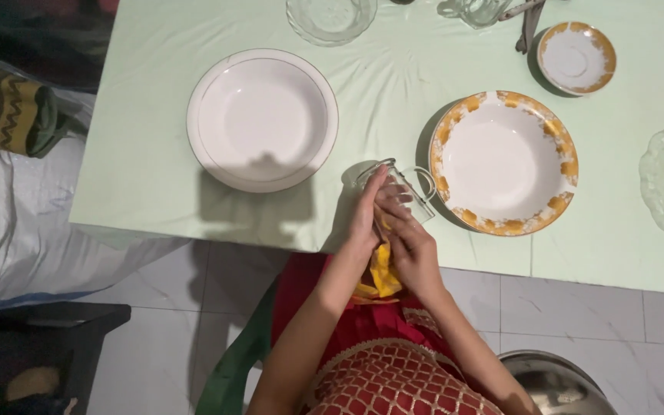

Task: The person dries a glass mug with a cloth on a table that already has plates, bowls, and cutlery laid out. The person wipes the mug thoroughly and places it back on the table among the other items.

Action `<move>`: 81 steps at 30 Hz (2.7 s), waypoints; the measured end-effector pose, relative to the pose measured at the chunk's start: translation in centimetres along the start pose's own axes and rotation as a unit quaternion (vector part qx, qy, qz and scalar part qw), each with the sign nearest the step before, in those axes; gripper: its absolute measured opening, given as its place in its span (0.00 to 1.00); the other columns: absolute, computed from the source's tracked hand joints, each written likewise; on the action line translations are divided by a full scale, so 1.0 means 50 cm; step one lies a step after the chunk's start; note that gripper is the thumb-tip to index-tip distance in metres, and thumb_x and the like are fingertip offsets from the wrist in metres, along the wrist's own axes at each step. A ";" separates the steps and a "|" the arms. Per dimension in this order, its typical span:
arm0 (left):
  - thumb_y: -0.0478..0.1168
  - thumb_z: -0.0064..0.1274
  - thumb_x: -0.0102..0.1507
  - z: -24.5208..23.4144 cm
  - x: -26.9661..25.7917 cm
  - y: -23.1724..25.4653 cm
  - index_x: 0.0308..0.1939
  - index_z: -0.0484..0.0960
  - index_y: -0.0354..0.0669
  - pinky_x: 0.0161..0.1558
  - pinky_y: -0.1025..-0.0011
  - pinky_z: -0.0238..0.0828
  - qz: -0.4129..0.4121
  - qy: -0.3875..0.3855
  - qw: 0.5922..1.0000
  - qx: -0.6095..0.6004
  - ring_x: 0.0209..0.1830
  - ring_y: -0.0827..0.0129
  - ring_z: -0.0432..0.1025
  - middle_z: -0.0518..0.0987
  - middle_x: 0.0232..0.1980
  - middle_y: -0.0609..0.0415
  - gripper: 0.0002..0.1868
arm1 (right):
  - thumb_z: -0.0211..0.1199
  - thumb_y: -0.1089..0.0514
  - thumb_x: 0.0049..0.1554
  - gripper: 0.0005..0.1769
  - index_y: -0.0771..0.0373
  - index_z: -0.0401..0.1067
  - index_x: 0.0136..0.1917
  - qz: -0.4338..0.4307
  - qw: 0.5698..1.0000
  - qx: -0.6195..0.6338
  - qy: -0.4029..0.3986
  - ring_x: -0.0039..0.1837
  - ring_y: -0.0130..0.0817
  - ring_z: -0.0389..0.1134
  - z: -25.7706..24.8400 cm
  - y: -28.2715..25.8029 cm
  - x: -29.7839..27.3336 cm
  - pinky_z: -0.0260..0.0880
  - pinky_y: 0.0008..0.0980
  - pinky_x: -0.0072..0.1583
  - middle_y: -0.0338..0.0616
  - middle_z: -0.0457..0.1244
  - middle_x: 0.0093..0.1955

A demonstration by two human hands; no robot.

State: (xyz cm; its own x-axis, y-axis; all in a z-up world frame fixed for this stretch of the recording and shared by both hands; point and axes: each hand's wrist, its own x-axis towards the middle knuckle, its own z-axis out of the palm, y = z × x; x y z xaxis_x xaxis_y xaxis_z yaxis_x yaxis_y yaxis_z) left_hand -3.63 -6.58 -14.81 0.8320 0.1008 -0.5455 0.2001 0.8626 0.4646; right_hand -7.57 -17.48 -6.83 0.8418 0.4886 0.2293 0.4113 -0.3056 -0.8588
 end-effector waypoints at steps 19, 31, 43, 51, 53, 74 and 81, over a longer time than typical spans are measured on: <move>0.62 0.66 0.57 0.060 -0.114 0.083 0.56 0.79 0.40 0.48 0.70 0.76 0.001 0.065 0.997 0.035 0.48 0.64 0.79 0.83 0.50 0.46 0.35 | 0.52 0.58 0.62 0.28 0.62 0.63 0.75 0.442 0.602 0.656 0.110 0.74 0.49 0.62 -0.006 0.000 -0.002 0.56 0.55 0.74 0.55 0.60 0.74; 0.67 0.62 0.58 0.052 -0.071 0.086 0.44 0.77 0.48 0.41 0.63 0.81 -0.060 0.011 0.994 -0.086 0.43 0.62 0.79 0.83 0.42 0.52 0.28 | 0.51 0.68 0.63 0.23 0.63 0.68 0.71 0.305 0.553 0.770 0.084 0.70 0.61 0.63 -0.098 0.086 -0.138 0.58 0.65 0.71 0.56 0.62 0.73; 0.68 0.65 0.53 0.042 -0.040 0.126 0.42 0.74 0.40 0.49 0.52 0.78 -0.140 -0.001 0.972 -0.189 0.48 0.53 0.78 0.80 0.43 0.47 0.36 | 0.58 0.52 0.63 0.24 0.61 0.68 0.70 0.460 0.614 0.612 0.191 0.71 0.52 0.65 -0.128 -0.007 -0.015 0.64 0.57 0.71 0.55 0.64 0.71; 0.66 0.64 0.55 0.030 -0.057 0.134 0.41 0.77 0.40 0.49 0.52 0.77 -0.146 -0.028 0.975 -0.164 0.46 0.51 0.77 0.80 0.40 0.47 0.32 | 0.56 0.49 0.63 0.27 0.67 0.65 0.69 0.549 0.610 0.551 0.155 0.71 0.57 0.64 -0.098 -0.069 -0.019 0.63 0.59 0.70 0.56 0.61 0.70; 0.66 0.64 0.55 0.031 -0.063 0.136 0.41 0.77 0.40 0.49 0.52 0.77 -0.144 -0.028 0.977 -0.157 0.46 0.53 0.77 0.80 0.40 0.48 0.32 | 0.54 0.51 0.63 0.25 0.67 0.66 0.68 0.543 0.613 0.552 0.156 0.70 0.57 0.65 -0.095 -0.083 -0.025 0.63 0.59 0.69 0.56 0.61 0.69; 0.63 0.62 0.58 -0.004 -0.056 0.106 0.47 0.80 0.43 0.47 0.50 0.79 -0.134 -0.050 0.983 -0.117 0.45 0.52 0.80 0.84 0.49 0.44 0.29 | 0.51 0.58 0.62 0.25 0.66 0.63 0.71 0.537 0.605 0.576 0.117 0.71 0.61 0.64 -0.104 -0.043 -0.059 0.62 0.59 0.70 0.62 0.61 0.69; 0.64 0.60 0.60 -0.008 -0.046 0.092 0.48 0.81 0.45 0.49 0.49 0.80 -0.115 -0.062 0.986 -0.102 0.48 0.53 0.80 0.84 0.51 0.45 0.28 | 0.50 0.54 0.62 0.27 0.66 0.63 0.72 0.583 0.578 0.562 0.102 0.74 0.57 0.61 -0.091 -0.089 -0.061 0.60 0.57 0.72 0.61 0.60 0.73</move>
State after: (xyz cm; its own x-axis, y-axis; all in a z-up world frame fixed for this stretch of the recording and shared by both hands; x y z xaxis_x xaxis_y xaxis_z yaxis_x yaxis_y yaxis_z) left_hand -4.85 -2.63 -11.70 0.8361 -0.1593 -0.5250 0.2927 0.9389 0.1812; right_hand -10.36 -21.34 -1.61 0.3883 0.3438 -0.8550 -0.8674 0.4495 -0.2132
